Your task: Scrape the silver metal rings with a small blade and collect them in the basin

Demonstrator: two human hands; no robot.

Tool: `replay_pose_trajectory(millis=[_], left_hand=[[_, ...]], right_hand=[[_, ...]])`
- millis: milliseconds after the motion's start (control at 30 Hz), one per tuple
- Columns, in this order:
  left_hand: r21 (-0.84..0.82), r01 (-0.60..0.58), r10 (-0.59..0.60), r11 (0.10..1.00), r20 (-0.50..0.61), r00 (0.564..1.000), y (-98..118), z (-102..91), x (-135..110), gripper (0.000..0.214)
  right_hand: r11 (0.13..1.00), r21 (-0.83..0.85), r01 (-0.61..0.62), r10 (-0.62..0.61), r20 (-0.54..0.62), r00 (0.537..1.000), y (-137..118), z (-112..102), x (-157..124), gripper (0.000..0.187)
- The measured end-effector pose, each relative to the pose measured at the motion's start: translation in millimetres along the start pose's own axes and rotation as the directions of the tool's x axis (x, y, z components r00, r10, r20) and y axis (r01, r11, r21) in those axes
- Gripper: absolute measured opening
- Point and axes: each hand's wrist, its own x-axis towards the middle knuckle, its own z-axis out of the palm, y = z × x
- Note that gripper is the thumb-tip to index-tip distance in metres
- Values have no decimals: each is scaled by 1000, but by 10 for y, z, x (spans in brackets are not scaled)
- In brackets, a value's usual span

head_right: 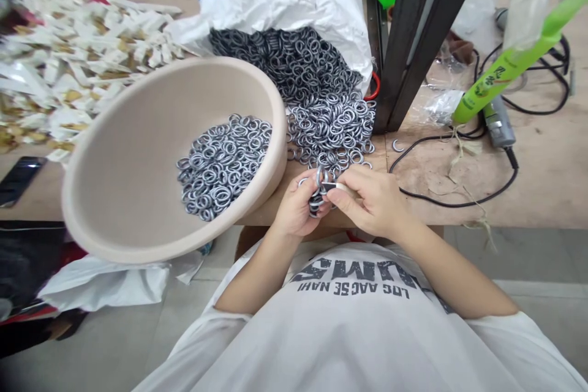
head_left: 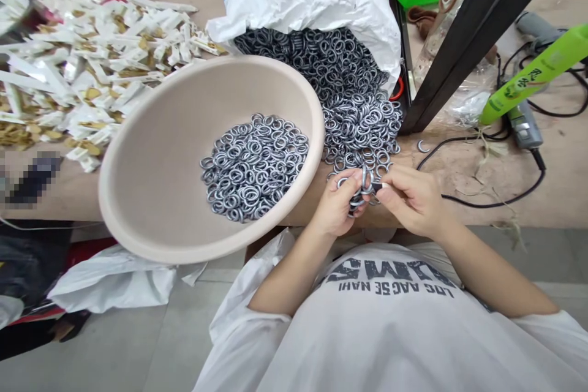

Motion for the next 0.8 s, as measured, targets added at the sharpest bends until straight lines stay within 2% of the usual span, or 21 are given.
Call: replay_pose_trajectory(millis=[200,300,367,500,567,700,800], left_hand=[[-24,23,-22,999,29,999,-21,0,0,40],[-21,41,-41,999,11,999,-24,6,-17,41],[-10,47,-47,999,15,999,-24,12,-41,42],[35,61,-64,997,77,995,-24,15,-86,41],[72,37,-42,997,63,997,-25,0,-85,39],[141,-23,22,990,11,1000,-42,-50,-51,42],[173,-54,49,983,35,998,-60,-69,-44,44]], right_hand=[[985,-168,26,-23,20,1000,-43,6,-24,30],[978,-209,15,0,71,997,-32,-15,3,36],[980,-193,-46,63,80,995,14,-34,35,40],[959,-106,-264,258,-72,964,98,-84,102,45],[968,-113,-224,218,-62,974,60,-110,111,44],[965,-262,-27,53,92,994,-114,-148,92,42],[947,-320,7,37,133,990,-178,-169,85,41]])
